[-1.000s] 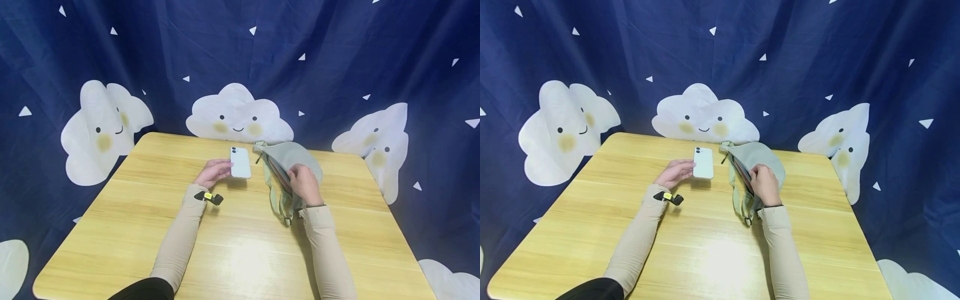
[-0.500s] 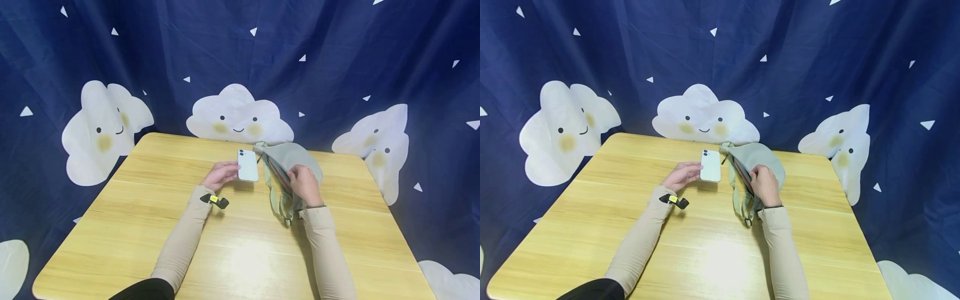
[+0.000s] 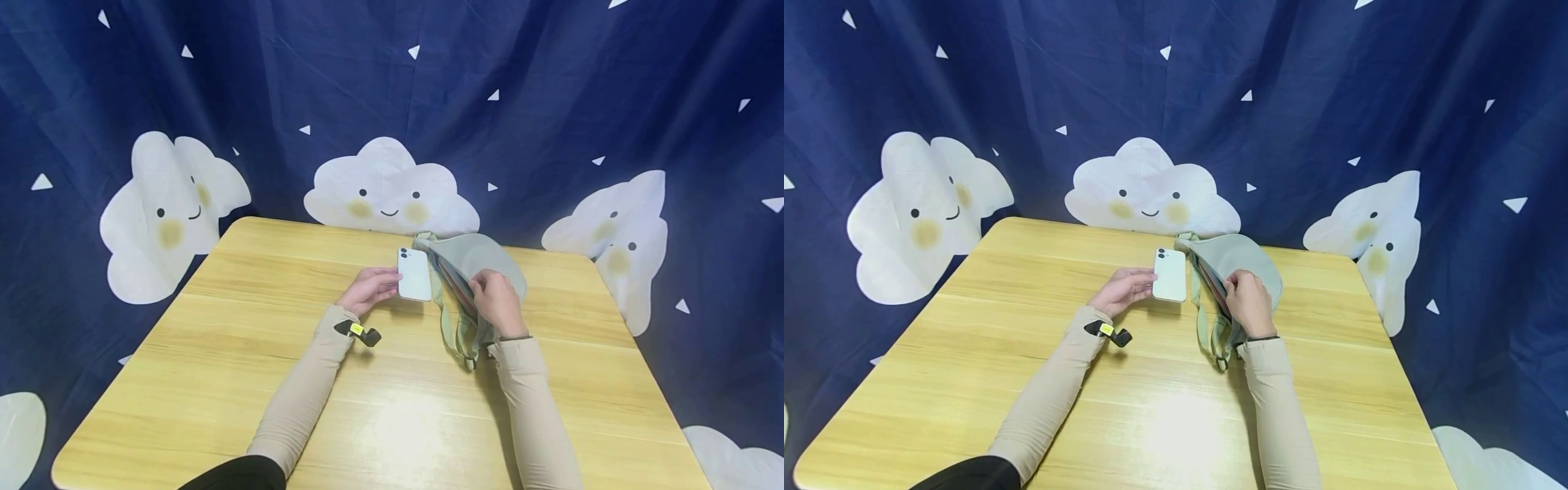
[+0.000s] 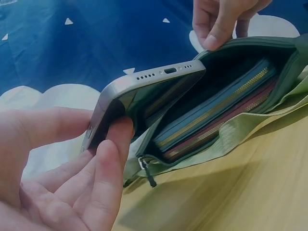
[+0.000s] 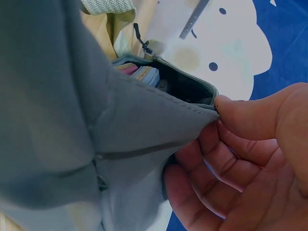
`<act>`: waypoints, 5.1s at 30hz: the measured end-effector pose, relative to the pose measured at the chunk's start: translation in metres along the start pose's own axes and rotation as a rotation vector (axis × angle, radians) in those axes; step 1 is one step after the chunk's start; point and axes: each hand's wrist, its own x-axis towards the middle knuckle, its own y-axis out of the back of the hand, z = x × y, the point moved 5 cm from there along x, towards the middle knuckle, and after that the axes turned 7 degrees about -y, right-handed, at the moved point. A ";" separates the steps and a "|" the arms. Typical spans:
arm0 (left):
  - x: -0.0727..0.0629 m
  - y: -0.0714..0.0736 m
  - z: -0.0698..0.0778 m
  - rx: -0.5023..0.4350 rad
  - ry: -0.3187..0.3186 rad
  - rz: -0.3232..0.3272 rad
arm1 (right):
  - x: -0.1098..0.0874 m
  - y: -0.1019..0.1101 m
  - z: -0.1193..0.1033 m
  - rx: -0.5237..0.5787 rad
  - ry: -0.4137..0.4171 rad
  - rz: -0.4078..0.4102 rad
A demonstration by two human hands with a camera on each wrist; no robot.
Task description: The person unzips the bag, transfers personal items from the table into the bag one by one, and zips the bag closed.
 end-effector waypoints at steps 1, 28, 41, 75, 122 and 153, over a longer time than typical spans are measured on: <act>0.000 -0.002 0.000 -0.001 0.000 -0.001 | 0.000 0.000 0.000 -0.001 0.001 0.001; 0.004 -0.038 -0.003 -0.003 0.000 -0.060 | -0.001 -0.002 -0.002 0.005 0.008 0.001; 0.004 -0.041 -0.008 0.000 -0.010 -0.043 | 0.001 -0.001 -0.003 0.013 0.008 0.019; 0.001 -0.054 -0.009 -0.036 -0.002 -0.118 | 0.000 0.003 0.001 0.034 -0.021 0.040; -0.002 -0.102 -0.040 -0.163 -0.004 -0.036 | 0.002 0.002 0.000 0.039 0.015 0.055; -0.011 -0.106 -0.026 -0.327 0.015 -0.140 | 0.000 0.006 -0.002 0.048 0.003 0.053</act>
